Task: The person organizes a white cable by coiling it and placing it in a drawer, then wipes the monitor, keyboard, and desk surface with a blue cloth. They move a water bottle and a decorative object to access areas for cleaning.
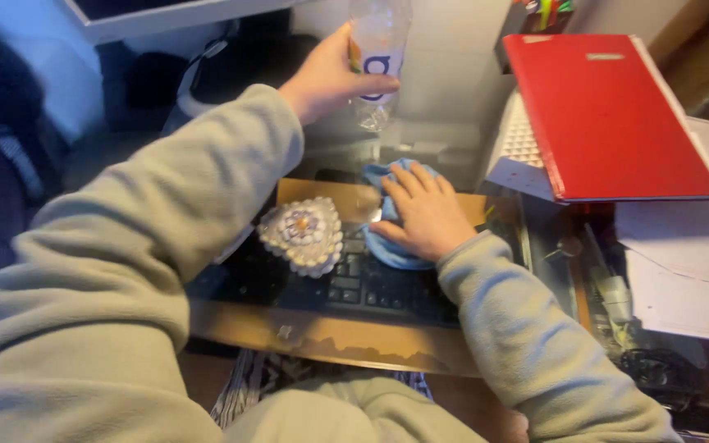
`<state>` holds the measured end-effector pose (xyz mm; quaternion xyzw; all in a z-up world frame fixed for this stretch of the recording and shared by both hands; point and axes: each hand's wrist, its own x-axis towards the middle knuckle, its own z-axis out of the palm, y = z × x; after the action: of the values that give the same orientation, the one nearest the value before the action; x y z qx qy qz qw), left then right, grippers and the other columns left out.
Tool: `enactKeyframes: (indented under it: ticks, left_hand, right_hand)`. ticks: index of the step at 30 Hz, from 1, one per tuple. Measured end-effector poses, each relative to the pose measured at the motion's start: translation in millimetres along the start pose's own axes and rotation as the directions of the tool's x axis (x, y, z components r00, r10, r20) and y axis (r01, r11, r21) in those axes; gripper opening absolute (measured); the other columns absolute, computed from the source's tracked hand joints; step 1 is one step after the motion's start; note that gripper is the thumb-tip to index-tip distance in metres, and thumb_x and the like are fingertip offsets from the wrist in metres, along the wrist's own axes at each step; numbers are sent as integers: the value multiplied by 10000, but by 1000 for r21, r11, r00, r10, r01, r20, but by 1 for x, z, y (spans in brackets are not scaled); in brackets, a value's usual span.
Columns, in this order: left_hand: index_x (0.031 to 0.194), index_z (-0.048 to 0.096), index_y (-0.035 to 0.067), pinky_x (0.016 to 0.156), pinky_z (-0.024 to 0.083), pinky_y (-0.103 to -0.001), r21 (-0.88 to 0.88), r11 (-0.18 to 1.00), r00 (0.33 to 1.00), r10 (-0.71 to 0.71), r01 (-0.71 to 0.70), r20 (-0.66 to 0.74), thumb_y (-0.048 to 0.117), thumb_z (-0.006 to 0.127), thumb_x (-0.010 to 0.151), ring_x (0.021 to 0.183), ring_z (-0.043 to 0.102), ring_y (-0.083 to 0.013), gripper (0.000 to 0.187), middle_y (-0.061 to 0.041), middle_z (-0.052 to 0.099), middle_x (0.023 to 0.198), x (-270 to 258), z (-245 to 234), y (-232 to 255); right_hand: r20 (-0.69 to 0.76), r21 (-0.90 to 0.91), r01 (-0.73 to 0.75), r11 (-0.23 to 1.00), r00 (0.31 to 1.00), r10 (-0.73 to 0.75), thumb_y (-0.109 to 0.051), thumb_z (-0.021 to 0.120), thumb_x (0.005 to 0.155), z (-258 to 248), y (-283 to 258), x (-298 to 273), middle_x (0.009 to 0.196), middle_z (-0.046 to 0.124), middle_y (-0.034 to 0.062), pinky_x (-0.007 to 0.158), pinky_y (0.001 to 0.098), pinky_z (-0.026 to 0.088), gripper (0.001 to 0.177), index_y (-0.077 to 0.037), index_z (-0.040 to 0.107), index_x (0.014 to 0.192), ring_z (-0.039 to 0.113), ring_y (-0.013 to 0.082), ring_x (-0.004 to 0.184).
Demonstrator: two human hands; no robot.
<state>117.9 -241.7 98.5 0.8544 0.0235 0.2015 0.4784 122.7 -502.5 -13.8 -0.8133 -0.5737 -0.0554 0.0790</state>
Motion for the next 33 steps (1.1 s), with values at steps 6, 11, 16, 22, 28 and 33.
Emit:
enactKeyframes:
  ticks: [6,11,16,22,28,33]
  left_hand:
    - [1362,537,82,1019,551,-272,-105,990,992,-103,94,-78,176,898,748,1148,651,-116,718,-54,680,1278,-169,-134,40]
    - [1354,545,121,1071,537,-323,-179,961,889,-264,210,-374,97,824,831,1202,661,-179,593,-60,681,1300,-248,-172,7]
    - [1325,533,87,1000,499,-393,214,928,834,-151,305,-530,249,891,828,1172,646,-256,634,-103,679,1282,-248,-174,-17]
    - [1418,469,88,1089,442,-512,118,925,767,-224,362,-601,252,889,836,1289,584,-338,736,-146,638,1333,-256,-155,-34]
    - [1393,519,27,1044,472,-526,122,927,757,-207,354,-619,276,904,829,1230,612,-346,727,-180,649,1266,-266,-141,-52]
    - [1434,452,-52,1050,492,-540,142,948,788,-146,284,-598,269,960,801,1270,580,-422,872,-255,596,1332,-281,-144,-47]
  right_hand:
    - [4,-18,-46,999,999,46,-572,400,1009,-8,-3,9,1648,385,53,1116,590,311,675,-166,446,1547,321,337,1504]
    - [34,-10,-53,999,998,54,-486,355,1035,-14,-10,22,1673,350,11,1164,599,254,628,-204,400,1594,261,310,1540]
    - [70,33,155,987,985,-157,-347,379,1044,-2,-3,60,1673,344,12,1228,551,182,569,-225,382,1600,237,301,1558]
    - [-4,54,149,987,989,-149,-299,479,1012,27,-14,127,1653,395,-52,1176,601,348,546,-282,438,1556,323,287,1536]
    - [-32,25,221,975,975,-220,-271,491,988,37,-15,165,1618,434,-36,1173,542,376,535,-258,479,1523,374,261,1508]
    - [-135,1,221,975,966,-219,-271,519,977,54,21,166,1509,528,-5,1138,470,436,464,-234,554,1438,478,260,1433]
